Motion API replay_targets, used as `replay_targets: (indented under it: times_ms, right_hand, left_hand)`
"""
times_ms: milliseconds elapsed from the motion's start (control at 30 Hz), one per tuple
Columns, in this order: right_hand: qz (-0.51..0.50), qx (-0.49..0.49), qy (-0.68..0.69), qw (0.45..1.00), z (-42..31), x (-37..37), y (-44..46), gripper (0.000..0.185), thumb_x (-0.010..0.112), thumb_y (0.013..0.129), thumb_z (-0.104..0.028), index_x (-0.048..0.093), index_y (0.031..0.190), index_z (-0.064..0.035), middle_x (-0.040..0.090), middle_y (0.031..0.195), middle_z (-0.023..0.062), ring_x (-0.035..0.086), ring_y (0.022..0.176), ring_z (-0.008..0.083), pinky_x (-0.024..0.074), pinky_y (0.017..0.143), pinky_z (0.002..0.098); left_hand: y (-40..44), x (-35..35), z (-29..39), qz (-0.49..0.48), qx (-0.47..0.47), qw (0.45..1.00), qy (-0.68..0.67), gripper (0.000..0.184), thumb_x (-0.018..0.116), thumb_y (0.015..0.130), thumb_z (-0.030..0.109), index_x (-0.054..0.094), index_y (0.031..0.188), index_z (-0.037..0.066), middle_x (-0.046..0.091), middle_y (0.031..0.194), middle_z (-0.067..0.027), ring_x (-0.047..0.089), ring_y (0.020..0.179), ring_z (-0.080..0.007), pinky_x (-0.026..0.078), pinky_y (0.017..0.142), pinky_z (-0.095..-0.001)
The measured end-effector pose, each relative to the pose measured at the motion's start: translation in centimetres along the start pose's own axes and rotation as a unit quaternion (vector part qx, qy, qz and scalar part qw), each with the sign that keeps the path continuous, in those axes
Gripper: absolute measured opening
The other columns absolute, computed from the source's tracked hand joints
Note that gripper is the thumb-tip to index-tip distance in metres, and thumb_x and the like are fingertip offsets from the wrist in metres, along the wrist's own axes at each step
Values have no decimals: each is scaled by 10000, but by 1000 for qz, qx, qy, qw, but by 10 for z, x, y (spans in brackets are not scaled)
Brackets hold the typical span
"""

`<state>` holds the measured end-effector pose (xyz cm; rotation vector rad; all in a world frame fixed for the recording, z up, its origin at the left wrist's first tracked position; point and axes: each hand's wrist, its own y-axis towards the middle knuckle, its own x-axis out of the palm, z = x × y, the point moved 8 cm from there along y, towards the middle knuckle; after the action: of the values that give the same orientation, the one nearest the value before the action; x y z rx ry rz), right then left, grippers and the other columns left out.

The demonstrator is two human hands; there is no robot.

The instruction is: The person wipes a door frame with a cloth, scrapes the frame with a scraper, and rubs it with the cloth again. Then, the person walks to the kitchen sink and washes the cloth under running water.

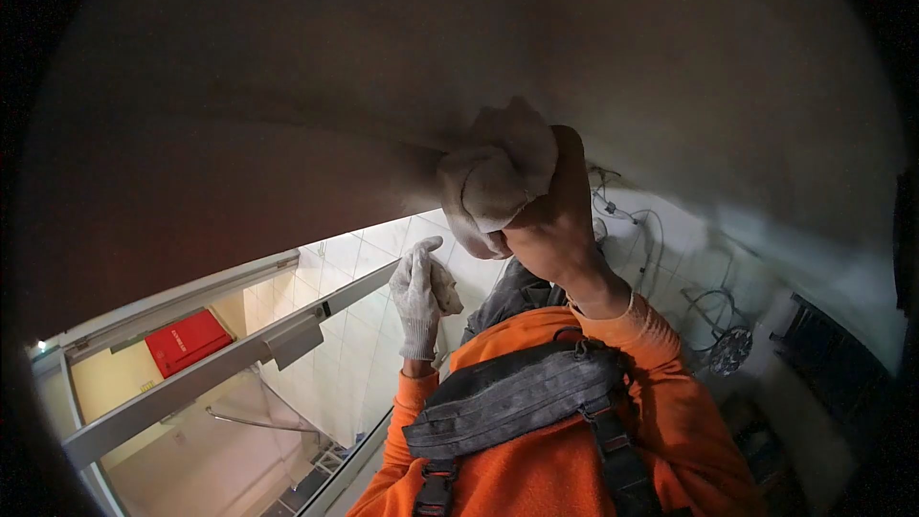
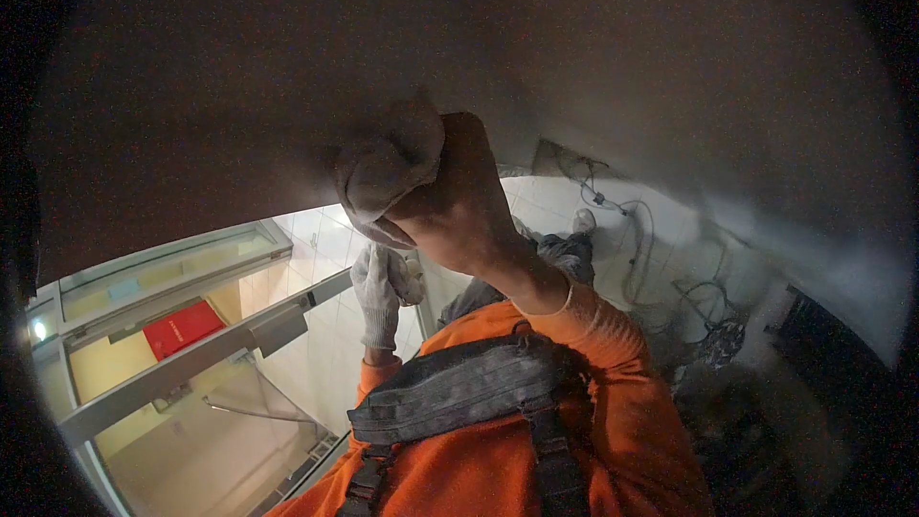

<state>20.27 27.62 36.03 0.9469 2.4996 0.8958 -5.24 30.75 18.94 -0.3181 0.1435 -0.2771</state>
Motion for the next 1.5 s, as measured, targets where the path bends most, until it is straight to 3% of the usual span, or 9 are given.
replay_targets:
  times_ms: [267,433,633,967,1133,1267,1300,1367,1500]
  right_hand:
    - [-14,-38,-26,999,-5,-2,4,187,792,778,-200,694,928,-258,669,849,10,682,658,224,557,608,383]
    - [-105,-114,-144,977,-4,6,-20,359,828,791,-159,685,1120,-173,469,1182,137,563,1056,297,532,796,422]
    - [-82,11,-115,990,11,8,-23,308,826,715,-233,682,988,-219,654,984,37,653,895,299,506,756,471]
    - [-107,-25,-124,986,43,5,-44,301,785,797,-230,679,1053,-110,680,952,67,672,795,290,522,689,437]
    - [-104,205,179,957,86,-14,-83,221,641,952,-180,655,1106,-21,655,888,52,609,724,170,491,657,346]
    - [-159,358,200,898,121,-33,-137,192,543,988,-81,620,1113,42,618,834,47,552,699,114,476,631,280]
    - [-164,368,177,898,129,-38,-153,200,559,986,-97,618,1114,44,633,839,62,573,700,133,484,632,299]
    - [-238,417,74,874,174,-37,-224,283,540,995,-146,628,1192,37,707,1056,175,676,986,262,520,893,362]
    - [-347,495,-36,796,172,-37,-255,403,713,867,-293,607,985,78,669,969,278,673,924,400,515,811,468]
  left_hand:
    - [-3,6,4,16,20,998,63,364,485,1094,286,646,1187,-26,527,620,2,416,428,-49,344,383,-221]
    - [-5,11,6,17,13,998,52,352,484,1093,279,652,1175,-20,526,615,-1,415,433,-49,355,396,-217]
    - [-10,5,2,26,-13,999,34,362,485,1092,290,655,1175,-18,524,611,-5,414,432,-49,357,397,-220]
    - [-11,13,4,12,-13,999,38,369,481,1093,295,652,1169,-23,521,608,-6,398,402,-59,353,369,-235]
    - [-13,21,11,-1,-20,1000,22,362,482,1093,286,642,1187,-24,514,605,-6,397,398,-57,357,348,-240]
    - [-12,36,1,-25,-39,999,4,344,497,1088,277,642,1194,-16,509,605,0,392,395,-54,355,345,-241]
    - [-11,42,-8,-35,-49,998,-2,338,504,1085,275,644,1194,-13,508,605,2,390,394,-53,355,348,-240]
    - [-7,58,-28,-70,-52,996,30,326,522,1077,265,642,1206,-10,510,610,9,393,400,-51,358,362,-233]
    - [-8,117,-61,-156,-146,977,9,302,580,1051,240,641,1233,6,519,619,28,419,439,-30,353,406,-205]
